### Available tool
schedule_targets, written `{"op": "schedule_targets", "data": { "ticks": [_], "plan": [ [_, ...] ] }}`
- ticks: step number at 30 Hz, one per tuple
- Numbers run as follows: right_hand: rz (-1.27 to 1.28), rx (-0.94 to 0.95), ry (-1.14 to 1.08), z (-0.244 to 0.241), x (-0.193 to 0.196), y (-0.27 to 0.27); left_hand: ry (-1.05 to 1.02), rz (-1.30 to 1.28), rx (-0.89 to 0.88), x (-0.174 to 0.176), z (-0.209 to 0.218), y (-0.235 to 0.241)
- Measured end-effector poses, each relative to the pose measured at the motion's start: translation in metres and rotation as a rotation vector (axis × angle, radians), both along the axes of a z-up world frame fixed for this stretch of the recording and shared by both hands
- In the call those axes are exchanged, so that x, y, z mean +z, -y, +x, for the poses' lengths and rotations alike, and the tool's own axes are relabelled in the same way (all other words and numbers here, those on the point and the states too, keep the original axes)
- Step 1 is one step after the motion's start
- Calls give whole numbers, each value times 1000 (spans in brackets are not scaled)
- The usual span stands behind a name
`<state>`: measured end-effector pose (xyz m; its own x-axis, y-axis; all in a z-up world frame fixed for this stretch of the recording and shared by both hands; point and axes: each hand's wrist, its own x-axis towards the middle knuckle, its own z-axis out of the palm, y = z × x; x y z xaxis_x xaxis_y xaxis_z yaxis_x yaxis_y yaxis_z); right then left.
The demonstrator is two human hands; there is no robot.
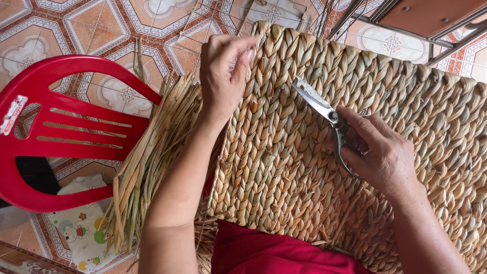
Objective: The person uses scissors to trim the loose edges of a woven mat. They systematically cut the protruding strands along the perimeter, occasionally adjusting the mat's position on their lap to reach different sections.
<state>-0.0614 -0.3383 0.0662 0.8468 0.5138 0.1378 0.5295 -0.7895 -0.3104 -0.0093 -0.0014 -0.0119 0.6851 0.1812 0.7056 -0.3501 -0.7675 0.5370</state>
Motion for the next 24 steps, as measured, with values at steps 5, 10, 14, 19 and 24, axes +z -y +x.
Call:
{"op": "schedule_targets", "data": {
  "ticks": [5,10,14,19,24],
  "plan": [
    [-84,49,53,4,5,-3,-39,282,-117,18,-12,0],
    [-161,113,131,17,8,-9,-84,215,-199,24,-14,-2],
    [-221,184,226,29,16,-30,-78,259,-244,29,-13,-8],
    [-387,213,213,33,23,-46,8,341,-276,41,-16,-7],
    [-314,272,176,32,14,-47,39,328,-269,46,-17,-2]
  ]
}}
